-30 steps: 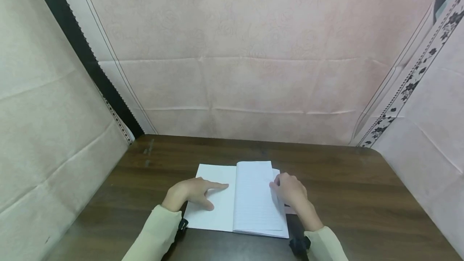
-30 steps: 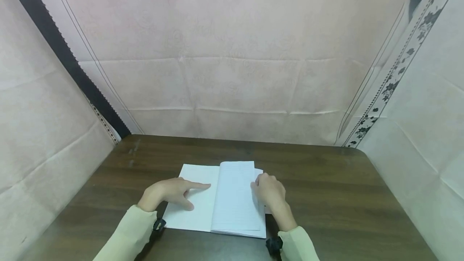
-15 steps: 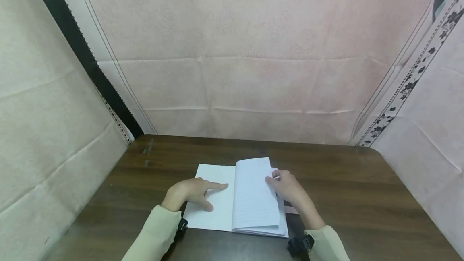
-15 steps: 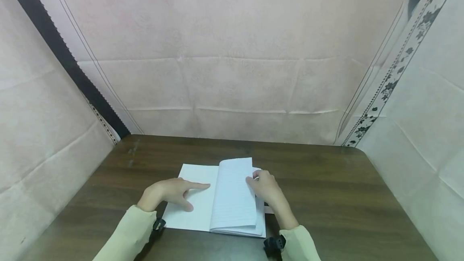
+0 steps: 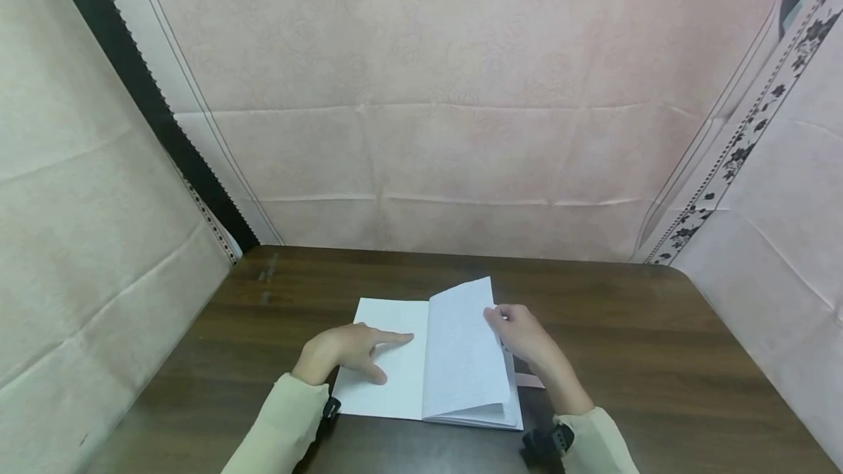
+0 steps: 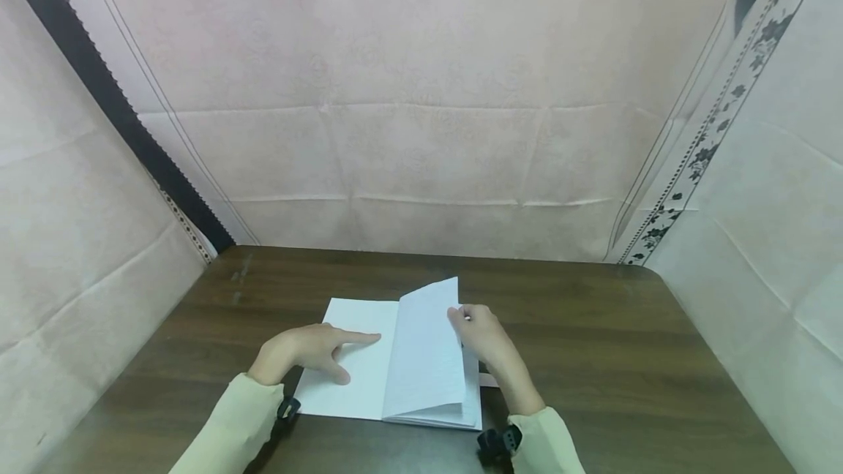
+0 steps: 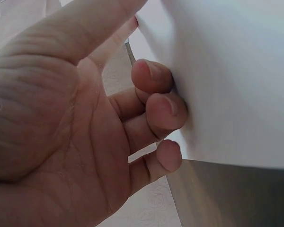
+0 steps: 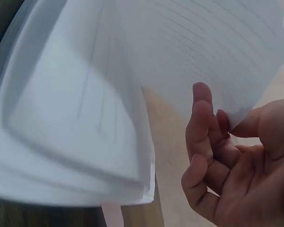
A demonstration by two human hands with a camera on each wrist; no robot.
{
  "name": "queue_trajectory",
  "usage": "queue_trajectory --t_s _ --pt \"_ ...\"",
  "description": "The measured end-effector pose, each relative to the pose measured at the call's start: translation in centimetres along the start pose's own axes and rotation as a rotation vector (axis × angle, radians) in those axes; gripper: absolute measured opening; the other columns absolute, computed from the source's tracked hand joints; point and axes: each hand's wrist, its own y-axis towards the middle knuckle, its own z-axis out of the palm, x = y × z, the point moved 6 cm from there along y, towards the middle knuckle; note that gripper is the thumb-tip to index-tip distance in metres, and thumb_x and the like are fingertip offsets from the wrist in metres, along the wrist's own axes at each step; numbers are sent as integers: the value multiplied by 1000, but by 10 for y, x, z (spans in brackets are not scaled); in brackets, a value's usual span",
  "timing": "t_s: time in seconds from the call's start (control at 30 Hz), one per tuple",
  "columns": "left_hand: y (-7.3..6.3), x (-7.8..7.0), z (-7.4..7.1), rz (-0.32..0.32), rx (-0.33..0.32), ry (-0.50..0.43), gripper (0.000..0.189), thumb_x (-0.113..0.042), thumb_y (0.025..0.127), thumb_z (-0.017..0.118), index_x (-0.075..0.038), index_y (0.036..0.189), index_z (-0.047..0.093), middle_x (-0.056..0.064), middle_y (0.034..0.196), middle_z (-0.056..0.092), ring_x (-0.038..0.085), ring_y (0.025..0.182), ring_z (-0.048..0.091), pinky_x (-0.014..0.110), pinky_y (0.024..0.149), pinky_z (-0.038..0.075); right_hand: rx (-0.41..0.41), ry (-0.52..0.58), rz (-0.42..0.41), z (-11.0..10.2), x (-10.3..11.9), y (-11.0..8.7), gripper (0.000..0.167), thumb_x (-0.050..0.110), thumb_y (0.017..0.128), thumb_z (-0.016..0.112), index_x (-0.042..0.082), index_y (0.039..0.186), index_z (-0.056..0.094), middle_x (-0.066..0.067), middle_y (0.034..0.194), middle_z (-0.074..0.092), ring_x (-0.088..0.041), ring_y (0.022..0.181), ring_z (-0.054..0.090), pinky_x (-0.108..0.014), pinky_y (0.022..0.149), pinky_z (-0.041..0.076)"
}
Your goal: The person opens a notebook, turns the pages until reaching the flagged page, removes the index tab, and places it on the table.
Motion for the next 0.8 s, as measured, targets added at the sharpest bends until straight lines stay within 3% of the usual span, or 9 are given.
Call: queue_trajectory --t_s 0.17,0.33,0.5,0.67,0.8 --pt "-1 -1 -1 2 -6 5 75 -25 82 84 -38 147 50 4 135 61 18 114 52 47 102 42 32 86 -21 5 6 2 39 33 107 48 2 125 63 -9 97 68 -23 93 66 -49 87 53" --pt "-2 -1 0 3 -7 0 75 -25 82 84 -39 147 51 4 141 58 21 122 51 48 103 41 60 147 -27 9 9 1 30 28 107 47 5 112 66 -7 89 67 -21 82 65 -45 84 49" --pt "-3 -2 0 -1 -9 -4 74 -25 82 84 -39 147 51 6 146 53 29 135 46 50 105 40 87 207 -22 15 11 -1 30 28 107 45 5 109 63 -8 93 67 -22 85 67 -51 89 45" --pt "-2 -2 -1 -2 -7 13 74 -27 82 84 -38 147 50 6 146 54 29 133 47 50 106 40 125 246 -14 28 13 -3 28 30 107 44 5 110 58 -9 100 63 -24 91 66 -54 93 43" --pt "-1 -2 0 -13 -4 35 75 -29 82 84 -40 148 49 6 145 55 28 131 48 50 105 41 167 261 -55 40 17 -4 28 29 108 42 4 110 53 -10 100 62 -25 93 67 -51 93 46"
